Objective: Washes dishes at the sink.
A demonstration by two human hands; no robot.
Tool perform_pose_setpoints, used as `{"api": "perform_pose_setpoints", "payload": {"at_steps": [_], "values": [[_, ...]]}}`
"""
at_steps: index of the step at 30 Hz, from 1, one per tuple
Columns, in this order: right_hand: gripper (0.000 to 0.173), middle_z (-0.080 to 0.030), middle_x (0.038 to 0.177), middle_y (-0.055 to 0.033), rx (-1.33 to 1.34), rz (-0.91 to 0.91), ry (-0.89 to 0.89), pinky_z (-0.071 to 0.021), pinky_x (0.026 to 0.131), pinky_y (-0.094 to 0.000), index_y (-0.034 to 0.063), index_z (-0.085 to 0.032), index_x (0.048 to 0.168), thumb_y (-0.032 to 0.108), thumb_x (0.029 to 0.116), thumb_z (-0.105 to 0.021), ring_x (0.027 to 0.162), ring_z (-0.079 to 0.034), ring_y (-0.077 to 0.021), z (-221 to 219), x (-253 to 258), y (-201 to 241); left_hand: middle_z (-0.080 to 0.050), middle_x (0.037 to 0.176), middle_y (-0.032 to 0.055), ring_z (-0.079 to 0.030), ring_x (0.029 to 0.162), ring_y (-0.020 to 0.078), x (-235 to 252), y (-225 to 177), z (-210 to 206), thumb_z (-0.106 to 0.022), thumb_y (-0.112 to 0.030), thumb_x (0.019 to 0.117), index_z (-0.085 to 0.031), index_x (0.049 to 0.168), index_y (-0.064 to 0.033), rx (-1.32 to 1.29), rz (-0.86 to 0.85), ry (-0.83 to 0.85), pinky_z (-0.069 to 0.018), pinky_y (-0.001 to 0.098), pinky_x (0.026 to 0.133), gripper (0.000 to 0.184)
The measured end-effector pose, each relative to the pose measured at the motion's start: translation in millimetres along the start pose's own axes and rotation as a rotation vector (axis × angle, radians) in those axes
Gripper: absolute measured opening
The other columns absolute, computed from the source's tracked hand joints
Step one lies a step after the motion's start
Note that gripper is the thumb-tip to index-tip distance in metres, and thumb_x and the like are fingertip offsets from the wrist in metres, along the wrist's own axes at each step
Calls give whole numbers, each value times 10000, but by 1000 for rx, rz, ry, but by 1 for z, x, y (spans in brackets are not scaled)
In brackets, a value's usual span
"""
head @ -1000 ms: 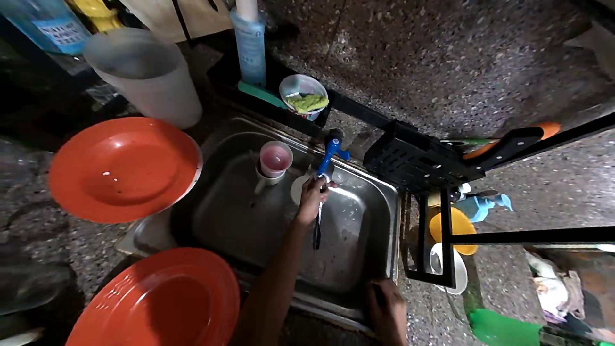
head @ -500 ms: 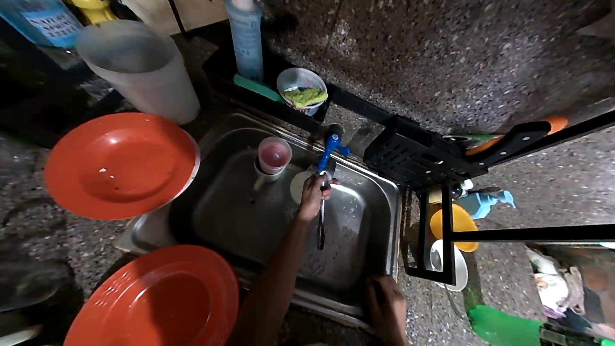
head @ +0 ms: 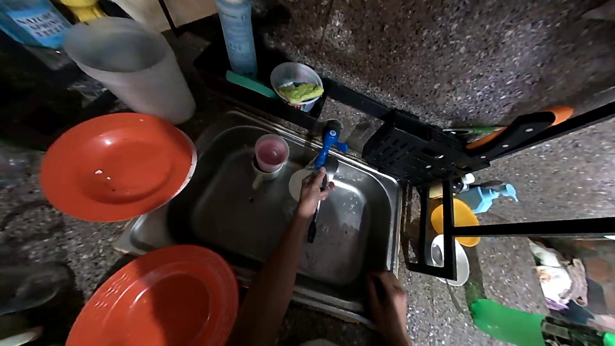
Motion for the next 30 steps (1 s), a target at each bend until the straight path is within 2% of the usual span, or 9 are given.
{"api": "perform_pose_setpoints", "payload": {"at_steps": [2, 4, 7, 10, 12, 16, 19, 25, 30], "values": [[231, -723, 857, -57, 0, -6, -2, -591, 771, -344, 79, -748, 860, 256, 904, -608, 863, -704, -188, 0, 0, 0, -633, 673, 65, -418, 408, 34, -1, 1, -2, -372, -381, 1121, -612, 970, -43, 37, 18, 18, -322, 158, 387, 441], [239, -723, 847, -57, -2, -3, -12, -590, 769, -339, 78, -749, 851, 262, 903, -606, 854, -704, -184, 0, 1, 0, -653, 720, 73, -423, 425, 40, -1, 4, -5, -224, -439, 1128, -585, 1033, -52, 26, 47, 89, -334, 167, 403, 537], [244, -729, 849, -55, 0, 6, -13, -590, 779, -330, 74, -753, 853, 262, 908, -607, 857, -707, -173, -1, 1, 0, -679, 771, 60, -449, 475, 39, -3, 6, -12, -69, -266, 1104, -559, 980, -48, -12, 45, 152, -372, 189, 461, 550], [237, -726, 847, -43, 10, 5, -18, -587, 780, -316, 82, -754, 854, 262, 909, -609, 857, -701, -156, -1, 1, -1, -695, 801, 63, -456, 492, 35, -1, 8, -11, -126, -201, 1104, -570, 959, -43, -1, 43, 154, -375, 193, 480, 493], [237, -725, 842, -42, 4, 4, -24, -588, 773, -316, 84, -754, 849, 264, 906, -611, 852, -702, -156, -1, 1, -1, -696, 784, 77, -429, 452, 18, 0, 10, -9, -191, -203, 1118, -575, 977, -28, -6, 64, 135, -345, 168, 439, 445], [231, -724, 842, -42, -4, 2, -18, -587, 773, -317, 86, -755, 852, 259, 903, -612, 852, -701, -159, -2, 1, -1, -640, 661, 73, -398, 383, 24, -4, 6, -8, -321, -370, 1133, -597, 916, -30, 49, 169, 49, -294, 153, 366, 488], [232, -721, 837, -36, -6, 9, -21, -585, 767, -313, 87, -751, 844, 260, 902, -608, 844, -698, -158, -2, 1, -2, -590, 608, 61, -406, 370, 37, -4, 7, -8, -324, -355, 1131, -587, 890, -36, 30, 192, 29, -295, 155, 349, 478], [242, -727, 839, -58, -28, 5, -15, -593, 765, -344, 77, -759, 858, 264, 901, -611, 837, -710, -186, -1, 4, 2, -603, 653, 48, -377, 385, 26, 0, 9, -7, -260, -166, 1073, -530, 918, -46, -89, 166, -10, -301, 157, 374, 334], [251, -724, 832, -54, -34, 7, -7, -589, 759, -343, 73, -756, 853, 271, 896, -609, 832, -706, -184, -1, 4, 2, -501, 539, 18, -382, 349, 46, -2, 5, -3, -368, -392, 1115, -532, 829, -84, -63, 208, -99, -292, 165, 335, 451]]}}
Point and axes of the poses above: each hand's wrist, its own x-axis towards the middle knuckle, its own z-axis out of the back of the hand, y = z × x, the point moved 4 cm from there along x, towards the middle knuckle
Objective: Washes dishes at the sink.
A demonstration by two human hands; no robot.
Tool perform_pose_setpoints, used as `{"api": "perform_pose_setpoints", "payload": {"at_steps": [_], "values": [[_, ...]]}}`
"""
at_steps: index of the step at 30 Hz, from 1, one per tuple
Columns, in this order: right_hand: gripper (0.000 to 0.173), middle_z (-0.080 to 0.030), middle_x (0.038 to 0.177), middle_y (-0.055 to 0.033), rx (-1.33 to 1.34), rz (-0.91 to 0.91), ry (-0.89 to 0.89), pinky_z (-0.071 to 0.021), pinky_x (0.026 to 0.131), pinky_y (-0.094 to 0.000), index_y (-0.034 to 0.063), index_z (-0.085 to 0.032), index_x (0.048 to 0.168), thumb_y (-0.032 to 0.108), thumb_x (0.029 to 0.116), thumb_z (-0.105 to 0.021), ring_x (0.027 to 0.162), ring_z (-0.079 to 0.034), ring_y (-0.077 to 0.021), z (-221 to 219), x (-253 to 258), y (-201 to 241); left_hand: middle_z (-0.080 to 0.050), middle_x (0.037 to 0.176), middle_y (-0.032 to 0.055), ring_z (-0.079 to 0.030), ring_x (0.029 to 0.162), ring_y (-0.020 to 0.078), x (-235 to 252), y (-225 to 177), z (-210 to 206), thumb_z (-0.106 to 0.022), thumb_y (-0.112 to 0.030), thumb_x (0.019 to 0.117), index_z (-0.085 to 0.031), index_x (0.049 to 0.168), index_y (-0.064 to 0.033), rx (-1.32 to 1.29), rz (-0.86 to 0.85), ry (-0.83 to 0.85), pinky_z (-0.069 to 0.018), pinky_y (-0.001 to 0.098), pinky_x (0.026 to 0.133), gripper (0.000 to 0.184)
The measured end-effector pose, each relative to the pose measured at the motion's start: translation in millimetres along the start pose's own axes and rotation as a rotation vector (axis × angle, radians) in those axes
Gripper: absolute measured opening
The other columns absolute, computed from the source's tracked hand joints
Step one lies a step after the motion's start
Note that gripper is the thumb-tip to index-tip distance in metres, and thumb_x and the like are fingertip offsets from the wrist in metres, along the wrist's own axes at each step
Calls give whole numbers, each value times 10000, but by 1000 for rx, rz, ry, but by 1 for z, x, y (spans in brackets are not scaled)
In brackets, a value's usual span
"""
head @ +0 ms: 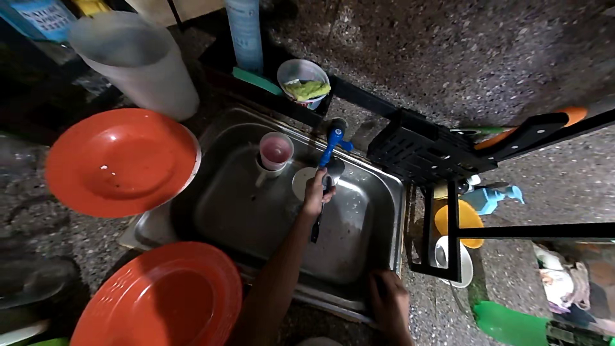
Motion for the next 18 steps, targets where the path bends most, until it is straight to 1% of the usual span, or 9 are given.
{"api": "perform_pose_setpoints", "payload": {"at_steps": [3, 6, 8, 10, 11, 13, 15, 17, 18], "values": [[249, -724, 836, -59, -8, -7, 3, -590, 761, -340, 74, -758, 860, 268, 898, -605, 832, -707, -185, 1, 0, 1, -530, 595, 35, -392, 366, 48, 1, 0, 0, -339, -321, 1120, -542, 919, -65, -61, 8, 1, -309, 162, 341, 384], [237, -726, 841, -75, -11, -17, -2, -593, 753, -356, 62, -754, 850, 244, 898, -609, 833, -712, -203, 1, -1, 0, -594, 698, 53, -424, 428, 48, 0, -1, -3, -219, -182, 1096, -496, 998, -64, -150, -26, -20, -327, 168, 396, 317], [235, -728, 856, -74, 5, -43, 8, -594, 761, -361, 62, -751, 851, 246, 897, -611, 845, -712, -200, 2, -2, -1, -631, 760, 66, -474, 482, 77, -1, -2, -1, -171, -196, 1105, -505, 1037, -71, -188, -83, -56, -369, 200, 443, 363], [225, -729, 870, -78, 19, -61, 10, -597, 766, -354, 56, -752, 861, 236, 887, -619, 849, -713, -195, 1, -4, -2, -677, 822, 74, -522, 537, 100, 0, -6, 1, -150, -207, 1105, -528, 1036, -74, -184, -163, -51, -420, 234, 500, 407], [223, -729, 870, -79, 21, -64, 6, -599, 766, -357, 55, -752, 859, 234, 889, -622, 845, -714, -196, 0, -4, -3, -695, 850, 76, -541, 559, 104, 1, -9, 2, -153, -212, 1110, -541, 1044, -69, -171, -190, -42, -442, 244, 522, 418], [221, -726, 860, -69, 24, -67, 1, -598, 756, -356, 61, -751, 853, 233, 894, -619, 836, -710, -191, 0, -2, -4, -706, 889, 78, -541, 557, 84, 4, -11, 2, -191, -240, 1129, -551, 1092, -62, -156, -208, -18, -439, 221, 514, 403], [223, -720, 849, -58, 19, -70, 4, -595, 740, -349, 69, -747, 843, 239, 890, -610, 822, -706, -177, 2, -3, -4, -697, 843, 58, -489, 492, 44, 3, -9, 5, -277, -329, 1141, -570, 1140, -80, -136, -182, -18, -385, 173, 446, 385], [251, -715, 845, -62, 22, -83, 12, -593, 732, -364, 65, -744, 842, 264, 895, -599, 806, -701, -179, 3, -4, -4, -645, 714, 23, -412, 415, 22, 2, -6, 8, -359, -458, 1111, -590, 1057, -107, -103, -146, -33, -329, 154, 381, 423], [265, -719, 847, -75, 28, -91, 14, -594, 728, -384, 54, -746, 845, 268, 891, -597, 803, -705, -194, 3, -3, -4, -581, 654, 8, -384, 399, 29, 5, -5, 9, -386, -511, 1090, -589, 1009, -118, -108, -120, -37, -319, 159, 369, 450]]}}
Point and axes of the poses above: each hand's wrist, its own x-axis towards the middle knuckle, its own z-axis out of the back of the hand, y = z × x, the point moved 4 cm from there along x, towards the middle knuckle
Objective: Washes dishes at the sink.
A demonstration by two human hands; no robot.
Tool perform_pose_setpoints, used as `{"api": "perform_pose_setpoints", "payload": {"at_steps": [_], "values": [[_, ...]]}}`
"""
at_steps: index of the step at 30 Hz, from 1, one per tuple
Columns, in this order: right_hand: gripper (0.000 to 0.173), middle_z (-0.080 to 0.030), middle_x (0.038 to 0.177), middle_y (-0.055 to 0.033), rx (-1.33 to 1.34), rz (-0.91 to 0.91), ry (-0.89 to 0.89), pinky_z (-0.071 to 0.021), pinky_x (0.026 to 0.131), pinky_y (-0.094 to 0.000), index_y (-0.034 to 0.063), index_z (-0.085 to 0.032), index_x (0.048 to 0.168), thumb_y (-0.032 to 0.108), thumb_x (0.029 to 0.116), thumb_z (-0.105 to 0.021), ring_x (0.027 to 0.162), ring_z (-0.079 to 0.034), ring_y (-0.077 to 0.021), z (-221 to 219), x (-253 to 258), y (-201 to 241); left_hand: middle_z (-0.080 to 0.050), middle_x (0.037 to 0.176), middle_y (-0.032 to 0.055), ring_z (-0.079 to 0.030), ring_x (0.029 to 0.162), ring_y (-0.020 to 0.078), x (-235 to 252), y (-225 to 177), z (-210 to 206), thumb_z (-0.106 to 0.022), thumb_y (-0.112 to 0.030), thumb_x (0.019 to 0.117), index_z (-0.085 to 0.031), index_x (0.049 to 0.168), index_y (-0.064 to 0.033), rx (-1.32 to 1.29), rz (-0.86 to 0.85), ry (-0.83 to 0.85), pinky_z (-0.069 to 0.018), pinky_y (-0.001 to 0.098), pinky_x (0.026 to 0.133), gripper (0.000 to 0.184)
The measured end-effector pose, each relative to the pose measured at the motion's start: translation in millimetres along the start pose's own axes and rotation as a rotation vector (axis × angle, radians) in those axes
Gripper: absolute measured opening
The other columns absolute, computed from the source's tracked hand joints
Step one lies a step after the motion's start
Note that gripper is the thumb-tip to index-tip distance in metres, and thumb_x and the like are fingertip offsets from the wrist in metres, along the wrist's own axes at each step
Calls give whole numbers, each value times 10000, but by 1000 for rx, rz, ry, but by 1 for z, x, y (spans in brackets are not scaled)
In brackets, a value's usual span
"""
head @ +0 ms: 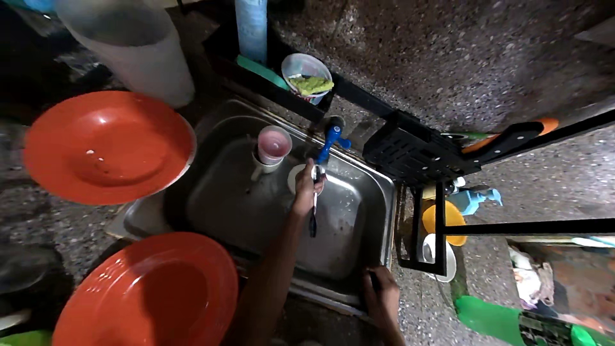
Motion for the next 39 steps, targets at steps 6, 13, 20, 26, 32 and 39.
{"api": "perform_pose_setpoints", "payload": {"at_steps": [6, 13, 20, 26, 32, 39], "values": [[348, -729, 867, -96, 6, 17, -4, -598, 749, -408, 48, -750, 840, 337, 905, -568, 830, -714, -215, -5, -3, -6, -624, 748, 25, -470, 438, 40, 6, 5, 8, -490, -374, 1080, -608, 1079, -108, -185, 55, -8, -370, 155, 369, 291], [344, -732, 872, -100, -49, 23, -5, -597, 754, -406, 51, -752, 835, 335, 898, -568, 839, -717, -223, -6, 1, -3, -622, 1362, 168, -664, 1169, 342, 10, 6, 11, -463, -75, 1062, -477, 1417, -102, -330, 15, 104, -580, 526, 911, 356], [379, -730, 876, -106, -59, 33, 10, -589, 748, -415, 53, -755, 839, 359, 909, -542, 841, -711, -230, -5, -1, -4, -667, 1108, 63, -623, 687, 138, 2, 1, 13, -441, -159, 989, -556, 1285, -180, -269, 56, 91, -508, 265, 523, 318], [317, -737, 896, -114, -36, 6, 29, -597, 748, -453, 47, -755, 845, 311, 886, -583, 860, -722, -265, -2, 2, -2, -697, 891, 20, -587, 581, 108, -8, -3, 1, -259, -705, 1024, -592, 1178, -217, -146, 178, 79, -477, 237, 482, 610], [229, -686, 796, -48, 58, 41, -10, -571, 673, -337, 73, -738, 835, 251, 876, -600, 747, -666, -153, -3, 1, -4, -667, 940, 56, -602, 601, 124, -6, -4, -5, -466, -378, 1067, -594, 1245, -177, -165, 119, 112, -505, 236, 488, 297], [235, -723, 844, -82, 34, 61, -17, -597, 733, -375, 61, -749, 828, 248, 862, -612, 816, -709, -201, -2, 2, 2, -690, 1091, 101, -624, 643, 129, 4, 2, 0, -509, -82, 1016, -561, 1312, -104, -157, 41, 122, -531, 258, 536, 301]]}}
Point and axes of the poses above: each hand's wrist, its own x-axis towards the middle knuckle, its own z-axis out of the back of the hand, y = z × x, the point moved 4 cm from there along x, towards the middle knuckle
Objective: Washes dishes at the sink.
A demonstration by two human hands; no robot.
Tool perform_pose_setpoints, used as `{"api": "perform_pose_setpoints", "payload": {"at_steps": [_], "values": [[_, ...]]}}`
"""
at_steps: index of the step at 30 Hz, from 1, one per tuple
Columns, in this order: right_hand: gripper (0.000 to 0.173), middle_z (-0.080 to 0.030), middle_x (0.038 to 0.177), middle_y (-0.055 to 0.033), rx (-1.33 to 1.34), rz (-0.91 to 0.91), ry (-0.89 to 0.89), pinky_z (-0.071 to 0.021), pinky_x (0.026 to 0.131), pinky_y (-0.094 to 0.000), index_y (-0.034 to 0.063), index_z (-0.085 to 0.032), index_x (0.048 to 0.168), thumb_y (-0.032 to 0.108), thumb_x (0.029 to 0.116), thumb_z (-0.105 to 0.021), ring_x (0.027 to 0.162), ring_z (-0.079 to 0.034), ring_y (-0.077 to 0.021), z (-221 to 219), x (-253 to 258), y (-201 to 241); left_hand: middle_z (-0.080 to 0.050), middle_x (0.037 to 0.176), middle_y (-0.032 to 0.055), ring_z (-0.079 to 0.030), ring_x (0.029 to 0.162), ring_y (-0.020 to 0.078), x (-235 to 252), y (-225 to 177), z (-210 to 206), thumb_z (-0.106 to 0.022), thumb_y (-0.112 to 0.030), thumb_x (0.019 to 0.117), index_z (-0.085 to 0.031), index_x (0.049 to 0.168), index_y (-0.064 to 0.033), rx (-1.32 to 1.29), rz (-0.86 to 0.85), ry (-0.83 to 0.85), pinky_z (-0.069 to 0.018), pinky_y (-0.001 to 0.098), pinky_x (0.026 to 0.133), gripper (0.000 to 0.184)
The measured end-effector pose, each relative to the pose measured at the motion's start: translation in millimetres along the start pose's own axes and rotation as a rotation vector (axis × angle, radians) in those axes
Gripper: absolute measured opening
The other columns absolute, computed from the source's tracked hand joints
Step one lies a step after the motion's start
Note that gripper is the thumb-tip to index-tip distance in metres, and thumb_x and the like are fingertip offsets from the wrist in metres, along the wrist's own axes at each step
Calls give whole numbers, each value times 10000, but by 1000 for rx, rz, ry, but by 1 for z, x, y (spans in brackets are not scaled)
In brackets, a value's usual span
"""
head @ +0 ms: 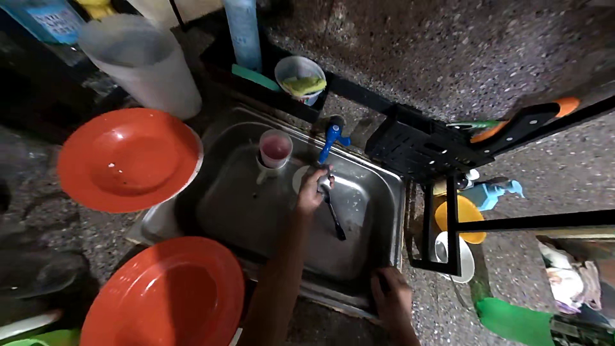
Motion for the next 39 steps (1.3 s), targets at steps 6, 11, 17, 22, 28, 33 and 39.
{"api": "perform_pose_setpoints", "payload": {"at_steps": [6, 11, 17, 22, 28, 33, 39], "values": [[202, -729, 854, -133, -44, 0, 27, -598, 753, -421, 18, -745, 834, 189, 851, -640, 821, -719, -267, 2, 1, 5, -709, 1017, 149, -652, 655, 174, -3, -3, -10, -483, -184, 1083, -579, 1253, -37, -62, 6, -114, -549, 287, 553, 244], [227, -712, 829, -93, -49, 1, 53, -580, 755, -392, 48, -742, 826, 244, 852, -631, 820, -697, -227, 0, -7, 4, -715, 944, 137, -624, 596, 160, -8, -5, -4, -521, -222, 1059, -606, 1212, -61, -36, 5, -166, -514, 266, 504, 238], [255, -727, 879, -107, -117, -6, 106, -585, 756, -477, 59, -751, 840, 273, 870, -617, 871, -712, -288, 0, -1, 6, -555, 656, 58, -519, 457, 129, -5, -13, 2, -411, -532, 1069, -537, 1026, -81, -81, 119, -315, -450, 246, 408, 470], [267, -742, 923, -143, -225, -17, 112, -591, 723, -534, 57, -773, 878, 287, 854, -640, 891, -727, -350, -5, 0, 8, -666, 850, 119, -639, 608, 167, 0, -13, 4, -473, -342, 1089, -562, 1191, -30, -138, 77, -209, -554, 278, 520, 340], [255, -732, 918, -148, -260, -28, 123, -588, 702, -543, 59, -768, 856, 287, 848, -653, 875, -724, -357, -7, 0, 8, -689, 948, 148, -704, 772, 214, 8, -11, -1, -437, -127, 1081, -577, 1148, 20, -284, -14, -52, -615, 328, 690, 213], [263, -745, 940, -163, -273, -33, 145, -590, 739, -555, 52, -783, 897, 283, 861, -665, 912, -727, -378, -5, 1, 11, -677, 971, 154, -701, 803, 228, 9, -6, 0, -452, -18, 1024, -555, 1171, 34, -261, -54, -5, -616, 352, 735, 187], [235, -748, 959, -173, -72, -214, 220, -574, 796, -585, 3, -765, 1004, 203, 928, -668, 901, -725, -358, -2, 12, 24, -676, 1012, 158, -697, 804, 218, 9, -11, 5, -450, -25, 1043, -535, 1246, 40, -219, -2, 9, -612, 345, 733, 230]]}}
Point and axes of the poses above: each hand's wrist, its own x-axis towards the middle knuckle, its own z-axis out of the back of the hand, y = z × x, the point moved 4 cm from there along x, towards the middle knuckle
